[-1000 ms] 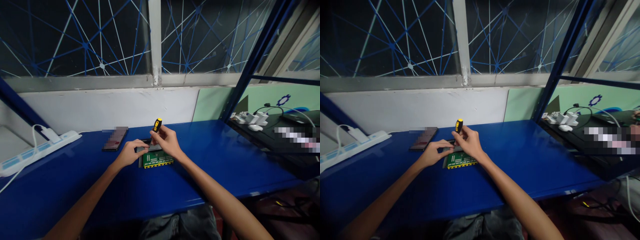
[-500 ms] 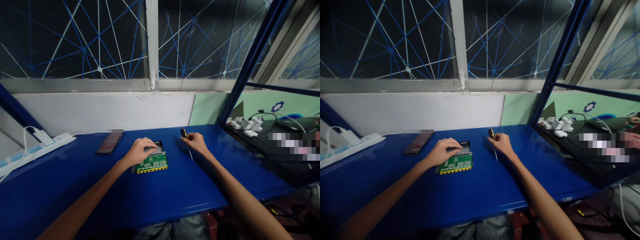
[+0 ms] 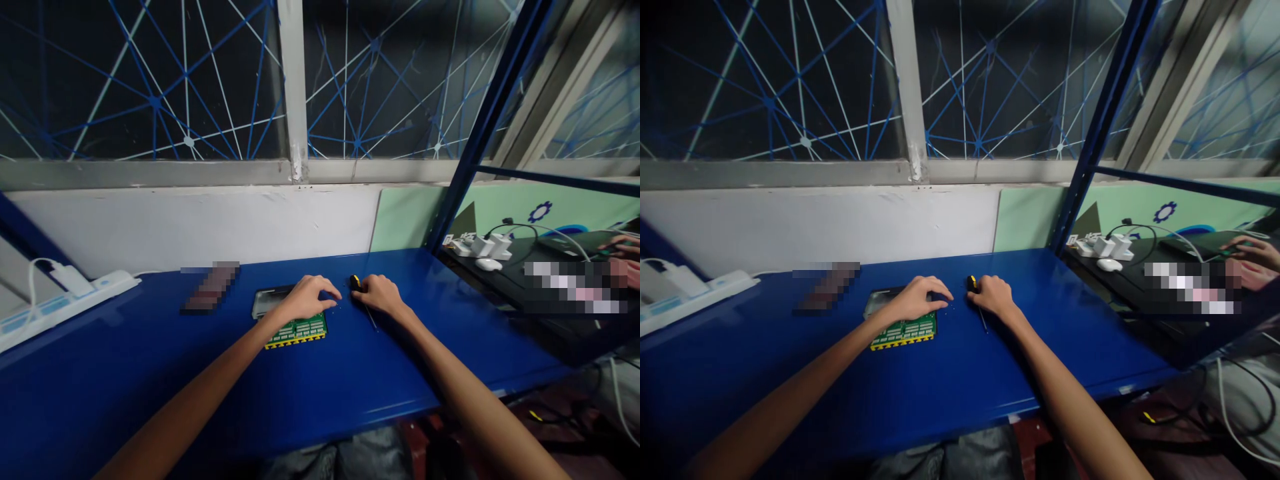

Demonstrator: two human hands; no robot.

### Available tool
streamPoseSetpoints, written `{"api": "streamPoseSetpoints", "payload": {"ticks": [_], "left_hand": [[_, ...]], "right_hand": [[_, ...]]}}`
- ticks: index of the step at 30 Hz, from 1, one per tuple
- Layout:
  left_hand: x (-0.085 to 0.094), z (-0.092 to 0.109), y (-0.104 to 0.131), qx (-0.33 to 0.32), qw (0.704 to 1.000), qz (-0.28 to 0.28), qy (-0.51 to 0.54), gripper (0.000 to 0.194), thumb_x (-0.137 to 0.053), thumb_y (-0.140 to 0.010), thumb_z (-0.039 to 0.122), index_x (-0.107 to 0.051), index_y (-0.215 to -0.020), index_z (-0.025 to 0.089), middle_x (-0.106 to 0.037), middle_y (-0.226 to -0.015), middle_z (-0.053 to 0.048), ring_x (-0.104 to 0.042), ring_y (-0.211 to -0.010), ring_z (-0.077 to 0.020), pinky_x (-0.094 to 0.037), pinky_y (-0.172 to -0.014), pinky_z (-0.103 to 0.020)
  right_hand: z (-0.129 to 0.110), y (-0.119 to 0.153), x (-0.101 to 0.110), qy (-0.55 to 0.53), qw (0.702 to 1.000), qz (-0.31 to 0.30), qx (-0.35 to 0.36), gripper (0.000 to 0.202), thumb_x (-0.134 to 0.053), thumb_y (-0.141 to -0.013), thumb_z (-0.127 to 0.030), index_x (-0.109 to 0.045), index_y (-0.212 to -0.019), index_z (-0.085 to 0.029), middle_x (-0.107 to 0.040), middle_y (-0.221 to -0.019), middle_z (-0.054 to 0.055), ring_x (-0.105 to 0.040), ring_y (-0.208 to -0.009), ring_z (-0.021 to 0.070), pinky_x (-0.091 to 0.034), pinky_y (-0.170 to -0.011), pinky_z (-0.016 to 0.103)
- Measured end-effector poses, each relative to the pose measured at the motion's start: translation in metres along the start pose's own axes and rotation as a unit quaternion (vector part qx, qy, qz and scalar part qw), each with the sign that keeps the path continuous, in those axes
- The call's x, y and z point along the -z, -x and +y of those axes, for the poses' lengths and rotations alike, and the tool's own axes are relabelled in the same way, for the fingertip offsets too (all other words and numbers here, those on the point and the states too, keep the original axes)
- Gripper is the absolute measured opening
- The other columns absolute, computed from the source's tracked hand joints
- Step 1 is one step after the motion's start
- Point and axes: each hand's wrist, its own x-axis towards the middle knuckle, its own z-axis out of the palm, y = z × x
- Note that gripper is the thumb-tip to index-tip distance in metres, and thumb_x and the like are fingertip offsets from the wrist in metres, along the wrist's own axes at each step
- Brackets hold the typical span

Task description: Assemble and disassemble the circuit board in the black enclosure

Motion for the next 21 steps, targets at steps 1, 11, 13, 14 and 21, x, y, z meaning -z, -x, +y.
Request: {"api": "streamPoseSetpoints", "payload": {"ticks": [1, 11, 13, 14, 21], "left_hand": [[0.005, -0.001, 0.003, -0.001, 1.000, 0.004, 0.006, 0.016, -0.069, -0.077, 0.017, -0.076, -0.091, 0.022, -0.074, -0.094, -0.003, -0.065, -0.090, -0.0202, -0.048, -0.082, -0.033], [0.066, -0.017, 0.084, 0.016, 0.997, 0.065, -0.044, 0.021, -0.065, -0.085, 0.039, -0.074, -0.092, 0.021, -0.071, -0.097, -0.007, -0.063, -0.092, -0.0218, -0.048, -0.085, -0.038], [0.074, -0.022, 0.102, 0.027, 0.996, 0.056, -0.063, 0.024, -0.065, -0.084, 0.042, -0.074, -0.093, 0.022, -0.070, -0.099, -0.007, -0.062, -0.093, -0.0222, -0.048, -0.085, -0.039], [0.077, -0.025, 0.109, 0.036, 0.996, 0.050, -0.067, 0.024, -0.066, -0.083, 0.043, -0.074, -0.095, 0.022, -0.069, -0.100, -0.007, -0.061, -0.094, -0.0221, -0.048, -0.085, -0.039], [0.081, -0.035, 0.129, 0.073, 0.994, -0.001, -0.085, 0.037, -0.070, -0.077, 0.052, -0.072, -0.103, 0.025, -0.063, -0.107, -0.006, -0.058, -0.099, -0.0235, -0.045, -0.090, -0.040]], "right_hand": [[0.000, 0.000, 0.000, 0.003, 1.000, -0.005, -0.002, 0.034, -0.056, -0.080, -0.048, -0.073, -0.083, -0.019, -0.073, -0.086, 0.014, -0.068, -0.082, 0.0266, -0.038, -0.057, 0.028], [0.003, 0.005, 0.005, 0.018, 1.000, -0.016, 0.019, 0.055, -0.046, -0.086, -0.065, -0.072, -0.076, -0.018, -0.071, -0.079, 0.014, -0.068, -0.076, 0.0270, -0.036, -0.055, 0.028], [0.004, 0.007, 0.007, 0.022, 1.000, 0.008, 0.015, 0.058, -0.044, -0.085, -0.068, -0.070, -0.073, -0.017, -0.070, -0.075, 0.014, -0.067, -0.073, 0.0263, -0.033, -0.053, 0.027], [0.004, 0.009, 0.009, 0.025, 0.999, 0.029, 0.010, 0.058, -0.044, -0.085, -0.068, -0.070, -0.072, -0.018, -0.069, -0.073, 0.013, -0.067, -0.071, 0.0257, -0.032, -0.053, 0.027], [-0.049, 0.019, 0.026, -0.021, 0.983, 0.138, 0.115, 0.052, -0.049, -0.083, -0.068, -0.065, -0.072, -0.020, -0.068, -0.069, 0.007, -0.058, -0.060, 0.0179, -0.024, -0.051, 0.026]]}}
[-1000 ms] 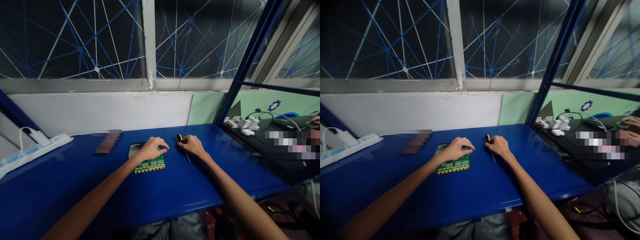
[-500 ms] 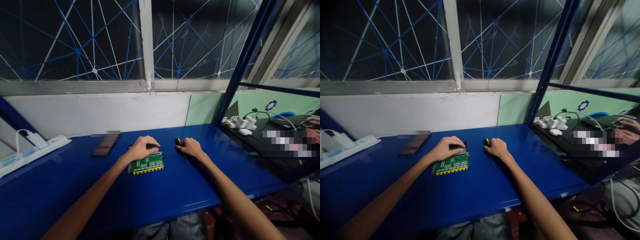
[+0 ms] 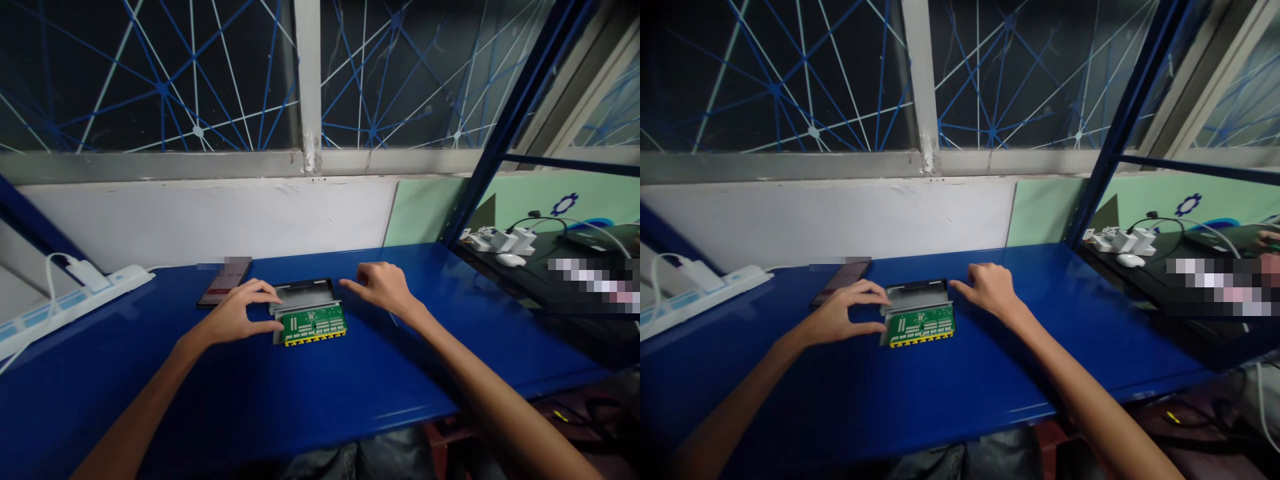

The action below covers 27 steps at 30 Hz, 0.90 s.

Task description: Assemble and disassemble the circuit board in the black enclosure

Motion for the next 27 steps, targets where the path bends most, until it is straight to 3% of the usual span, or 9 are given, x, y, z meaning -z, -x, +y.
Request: {"api": "streamPoseSetpoints", "payload": {"ticks": [4, 11, 19, 27], "left_hand": [[-0.008, 0.011, 0.000, 0.019, 0.998, -0.043, -0.036, 0.057, -0.073, -0.066, 0.064, -0.071, -0.109, 0.026, -0.059, -0.112, -0.007, -0.054, -0.106, -0.0290, -0.042, -0.092, -0.043], [-0.017, 0.010, 0.001, 0.015, 0.995, -0.062, -0.076, 0.064, -0.067, -0.067, 0.071, -0.070, -0.112, 0.026, -0.058, -0.111, -0.007, -0.053, -0.103, -0.0291, -0.038, -0.093, -0.043], [-0.016, 0.009, -0.002, 0.011, 0.995, -0.064, -0.080, 0.064, -0.072, -0.061, 0.069, -0.070, -0.109, 0.027, -0.056, -0.109, -0.006, -0.052, -0.100, -0.0286, -0.039, -0.091, -0.041], [-0.017, 0.015, -0.003, 0.003, 0.998, -0.031, -0.047, 0.049, -0.077, -0.061, 0.052, -0.067, -0.099, 0.024, -0.053, -0.112, -0.007, -0.051, -0.104, -0.0308, -0.037, -0.091, -0.044]], "right_hand": [[-0.027, -0.001, -0.001, -0.061, 0.992, -0.033, 0.106, 0.050, -0.053, -0.082, -0.068, -0.064, -0.072, -0.020, -0.067, -0.069, 0.004, -0.055, -0.059, 0.0148, -0.023, -0.052, 0.026], [-0.011, 0.015, -0.013, -0.130, 0.965, -0.095, 0.209, 0.054, -0.060, -0.075, -0.071, -0.066, -0.081, -0.017, -0.065, -0.076, 0.004, -0.057, -0.067, 0.0154, -0.030, -0.060, 0.026], [-0.013, 0.016, -0.013, -0.089, 0.961, -0.123, 0.231, 0.068, -0.065, -0.058, -0.080, -0.064, -0.084, -0.017, -0.065, -0.080, 0.005, -0.057, -0.067, 0.0182, -0.028, -0.057, 0.027], [-0.013, 0.019, -0.015, -0.089, 0.959, -0.128, 0.236, 0.056, -0.074, -0.062, -0.063, -0.060, -0.089, -0.017, -0.064, -0.085, 0.005, -0.055, -0.067, 0.0169, -0.029, -0.057, 0.026]]}}
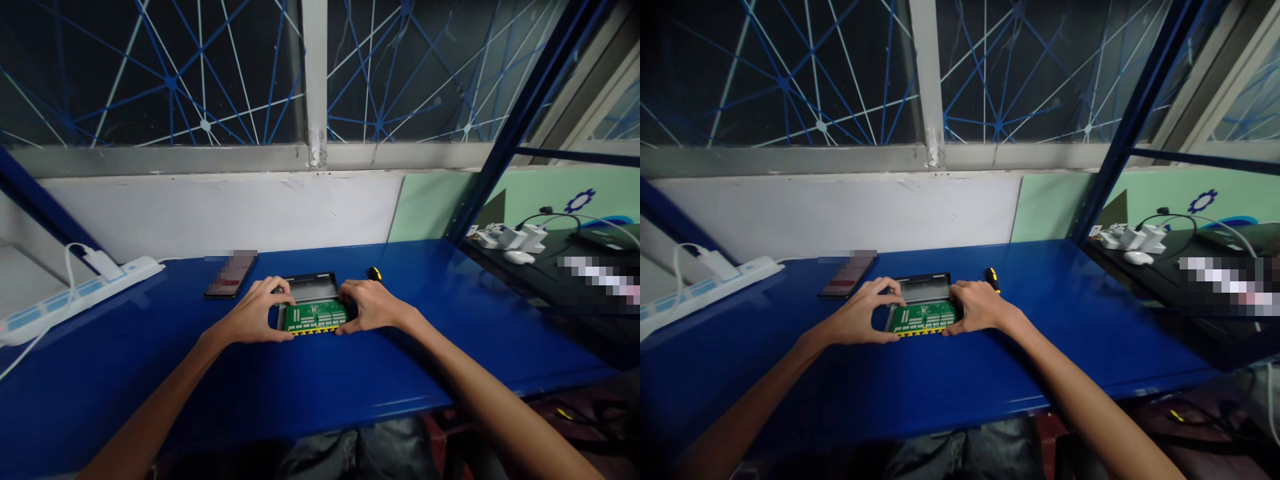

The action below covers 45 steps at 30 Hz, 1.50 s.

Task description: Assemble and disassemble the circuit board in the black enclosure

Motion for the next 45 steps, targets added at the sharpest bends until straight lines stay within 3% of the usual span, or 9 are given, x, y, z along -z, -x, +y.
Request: {"api": "streamPoseSetpoints", "payload": {"ticks": [5, 11, 16, 23, 34, 45], "left_hand": [[0.006, 0.004, 0.001, 0.011, 0.997, 0.039, 0.069, 0.049, -0.073, -0.068, 0.044, -0.057, -0.110, 0.023, -0.051, -0.120, -0.008, -0.051, -0.105, -0.0269, -0.042, -0.088, -0.039], [-0.002, 0.006, -0.002, 0.041, 0.983, 0.120, 0.135, 0.050, -0.070, -0.073, 0.036, -0.050, -0.116, 0.021, -0.061, -0.099, -0.004, -0.057, -0.086, -0.0198, -0.046, -0.074, -0.031], [-0.012, 0.002, -0.003, 0.044, 0.966, 0.121, 0.224, 0.049, -0.069, -0.075, 0.031, -0.047, -0.117, 0.021, -0.065, -0.085, -0.001, -0.062, -0.078, -0.0173, -0.051, -0.078, -0.032], [-0.011, 0.005, -0.004, 0.068, 0.961, 0.121, 0.238, 0.052, -0.069, -0.075, 0.030, -0.045, -0.121, 0.022, -0.068, -0.084, -0.002, -0.066, -0.076, -0.0185, -0.053, -0.077, -0.034], [-0.010, 0.004, -0.005, 0.063, 0.947, 0.151, 0.277, 0.057, -0.067, -0.079, 0.031, -0.043, -0.130, 0.020, -0.059, -0.082, -0.001, -0.055, -0.072, -0.0147, -0.049, -0.070, -0.030], [-0.010, 0.008, -0.007, 0.075, 0.914, 0.174, 0.359, 0.062, -0.068, -0.080, 0.030, -0.041, -0.135, 0.020, -0.058, -0.086, -0.002, -0.057, -0.069, -0.0125, -0.051, -0.072, -0.031]], "right_hand": [[-0.002, 0.002, 0.006, -0.022, 0.998, 0.064, -0.011, 0.059, -0.074, -0.061, -0.061, -0.054, -0.098, -0.019, -0.062, -0.091, 0.004, -0.053, -0.068, 0.0157, -0.031, -0.060, 0.026], [0.000, 0.002, 0.009, -0.061, 0.989, 0.124, -0.046, 0.052, -0.070, -0.071, -0.048, -0.048, -0.108, -0.020, -0.064, -0.094, 0.004, -0.056, -0.067, 0.0146, -0.034, -0.063, 0.027], [0.001, 0.000, 0.003, -0.072, 0.986, 0.144, -0.048, 0.050, -0.068, -0.073, -0.045, -0.047, -0.112, -0.021, -0.065, -0.106, 0.006, -0.059, -0.068, 0.0148, -0.037, -0.066, 0.028], [0.004, -0.001, -0.001, -0.064, 0.984, 0.159, -0.055, 0.051, -0.067, -0.075, -0.046, -0.047, -0.115, -0.022, -0.066, -0.109, 0.006, -0.062, -0.069, 0.0158, -0.040, -0.069, 0.030], [0.003, 0.000, 0.000, -0.073, 0.978, 0.181, -0.074, 0.050, -0.063, -0.080, -0.046, -0.047, -0.121, -0.023, -0.064, -0.118, 0.009, -0.064, -0.076, 0.0183, -0.044, -0.069, 0.031], [-0.001, 0.000, 0.003, -0.061, 0.973, 0.199, -0.102, 0.050, -0.061, -0.080, -0.045, -0.049, -0.122, -0.021, -0.068, -0.095, 0.006, -0.063, -0.071, 0.0193, -0.041, -0.069, 0.031]]}}
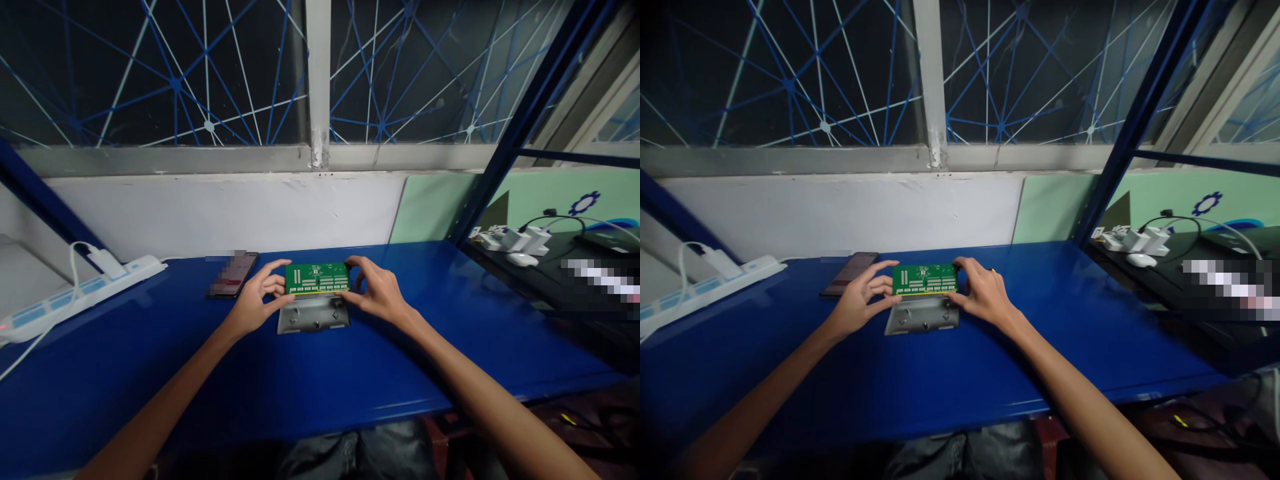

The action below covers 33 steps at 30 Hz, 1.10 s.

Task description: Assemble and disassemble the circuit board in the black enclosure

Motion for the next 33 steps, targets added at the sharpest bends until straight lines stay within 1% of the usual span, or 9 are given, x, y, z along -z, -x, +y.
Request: {"api": "streamPoseSetpoints", "payload": {"ticks": [6, 11, 17, 23, 25, 28, 30, 33], "left_hand": [[0.0005, -0.0012, -0.0004, -0.002, 1.000, -0.001, 0.019, 0.064, -0.069, -0.080, 0.029, -0.038, -0.136, 0.019, -0.060, -0.088, -0.003, -0.060, -0.071, -0.0137, -0.053, -0.074, -0.032], [0.0009, -0.0011, 0.0000, -0.003, 1.000, 0.001, 0.031, 0.062, -0.069, -0.080, 0.028, -0.041, -0.134, 0.020, -0.061, -0.088, -0.003, -0.062, -0.071, -0.0140, -0.053, -0.074, -0.032], [0.0012, -0.0007, 0.0006, 0.001, 0.999, 0.005, 0.037, 0.063, -0.069, -0.079, 0.027, -0.042, -0.136, 0.019, -0.063, -0.088, -0.003, -0.063, -0.071, -0.0137, -0.053, -0.072, -0.030], [0.0057, 0.0027, 0.0008, 0.018, 0.999, 0.023, 0.032, 0.068, -0.073, -0.074, 0.027, -0.049, -0.136, 0.015, -0.066, -0.090, -0.006, -0.063, -0.076, -0.0153, -0.054, -0.072, -0.029], [0.0074, 0.0035, 0.0010, 0.025, 0.999, 0.030, 0.019, 0.063, -0.073, -0.074, 0.028, -0.054, -0.133, 0.014, -0.068, -0.092, -0.007, -0.064, -0.079, -0.0169, -0.054, -0.073, -0.029], [0.0080, 0.0045, 0.0010, 0.036, 0.999, 0.039, 0.000, 0.049, -0.071, -0.077, 0.033, -0.064, -0.122, 0.013, -0.070, -0.093, -0.009, -0.067, -0.083, -0.0194, -0.055, -0.076, -0.030], [0.0069, 0.0055, 0.0007, 0.043, 0.998, 0.040, -0.009, 0.043, -0.067, -0.080, 0.036, -0.067, -0.115, 0.012, -0.072, -0.090, -0.010, -0.069, -0.083, -0.0202, -0.055, -0.076, -0.030], [0.0045, 0.0064, 0.0002, 0.039, 0.998, 0.044, -0.023, 0.038, -0.063, -0.084, 0.038, -0.070, -0.109, 0.011, -0.074, -0.085, -0.010, -0.070, -0.079, -0.0205, -0.056, -0.074, -0.030]], "right_hand": [[0.0022, 0.0006, -0.0001, -0.004, 1.000, 0.016, 0.011, 0.051, -0.062, -0.080, -0.046, -0.048, -0.122, -0.021, -0.068, -0.095, 0.006, -0.064, -0.071, 0.0191, -0.041, -0.068, 0.030], [0.0019, 0.0002, 0.0003, -0.014, 1.000, 0.015, 0.013, 0.051, -0.062, -0.080, -0.044, -0.048, -0.123, -0.021, -0.068, -0.098, 0.006, -0.064, -0.070, 0.0184, -0.042, -0.069, 0.031], [0.0020, 0.0009, -0.0005, -0.028, 0.999, 0.026, 0.016, 0.054, -0.064, -0.081, -0.047, -0.050, -0.125, -0.019, -0.069, -0.095, 0.008, -0.063, -0.065, 0.0172, -0.044, -0.067, 0.031], [0.0063, -0.0016, -0.0021, -0.124, 0.991, 0.038, 0.012, 0.062, -0.069, -0.077, -0.048, -0.053, -0.127, -0.016, -0.071, -0.097, 0.010, -0.062, -0.057, 0.0142, -0.049, -0.063, 0.030], [0.0054, -0.0027, -0.0017, -0.154, 0.987, 0.036, -0.002, 0.058, -0.069, -0.078, -0.049, -0.057, -0.124, -0.017, -0.071, -0.100, 0.010, -0.062, -0.058, 0.0137, -0.050, -0.061, 0.029], [0.0021, -0.0035, -0.0010, -0.188, 0.981, 0.024, -0.025, 0.047, -0.064, -0.082, -0.051, -0.062, -0.115, -0.018, -0.071, -0.098, 0.008, -0.064, -0.061, 0.0144, -0.050, -0.060, 0.028], [-0.0003, -0.0034, -0.0010, -0.206, 0.978, 0.012, -0.040, 0.043, -0.060, -0.084, -0.052, -0.063, -0.110, -0.018, -0.070, -0.092, 0.007, -0.064, -0.062, 0.0146, -0.049, -0.059, 0.027], [-0.0027, -0.0033, -0.0019, -0.237, 0.970, -0.011, -0.059, 0.040, -0.059, -0.085, -0.053, -0.064, -0.103, -0.018, -0.068, -0.080, 0.004, -0.063, -0.059, 0.0139, -0.048, -0.057, 0.026]]}}
